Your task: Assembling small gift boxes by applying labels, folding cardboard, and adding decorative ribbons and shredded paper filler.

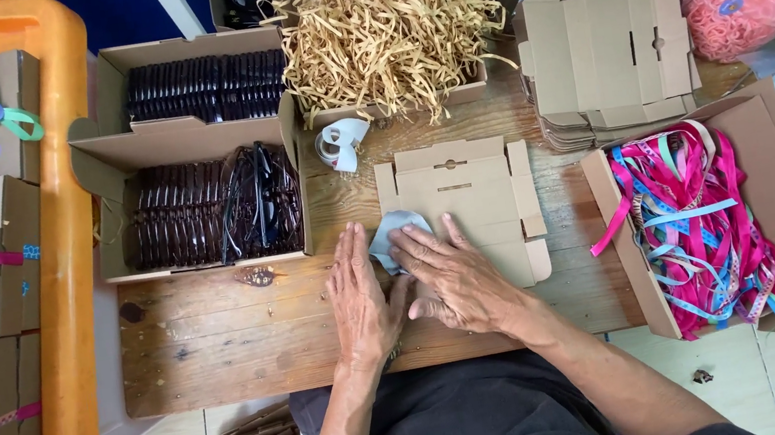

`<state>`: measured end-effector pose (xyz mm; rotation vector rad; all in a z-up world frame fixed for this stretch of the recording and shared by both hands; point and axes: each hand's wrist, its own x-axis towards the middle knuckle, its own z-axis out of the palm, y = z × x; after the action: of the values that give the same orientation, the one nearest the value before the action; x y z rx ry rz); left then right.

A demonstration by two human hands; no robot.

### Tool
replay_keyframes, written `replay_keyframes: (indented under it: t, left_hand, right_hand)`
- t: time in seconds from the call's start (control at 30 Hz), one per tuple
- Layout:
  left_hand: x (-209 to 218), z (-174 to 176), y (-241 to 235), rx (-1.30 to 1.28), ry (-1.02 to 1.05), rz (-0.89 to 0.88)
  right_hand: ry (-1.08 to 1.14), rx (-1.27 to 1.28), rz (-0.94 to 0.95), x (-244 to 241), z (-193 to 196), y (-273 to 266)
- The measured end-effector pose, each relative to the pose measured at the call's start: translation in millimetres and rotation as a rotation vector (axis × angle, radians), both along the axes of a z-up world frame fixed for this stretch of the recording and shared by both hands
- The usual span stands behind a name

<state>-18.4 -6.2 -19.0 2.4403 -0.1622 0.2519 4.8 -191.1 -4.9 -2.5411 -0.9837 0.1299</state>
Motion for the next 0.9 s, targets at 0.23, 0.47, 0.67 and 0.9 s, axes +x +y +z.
replay_keyframes:
  t: [0.23,0.47,0.67,0.9]
  left_hand:
    - [4,12,-2,0.111,-0.017,-0.143]
    - [6,-4,-5,0.21,-0.101,-0.231]
    - [6,-1,-8,0.167,-0.13,-0.198]
    - [5,4,-10,0.175,-0.125,-0.177]
  right_hand:
    - [-0.02,-0.128,-0.349,38,5,-2]
    - [-0.12,-0.066,-0.3,72,-8,22]
    - [-0.183,-0.139,-0.428,76,-12,-7]
    - [-0.102,-0.275,-0.546,70,0,-39]
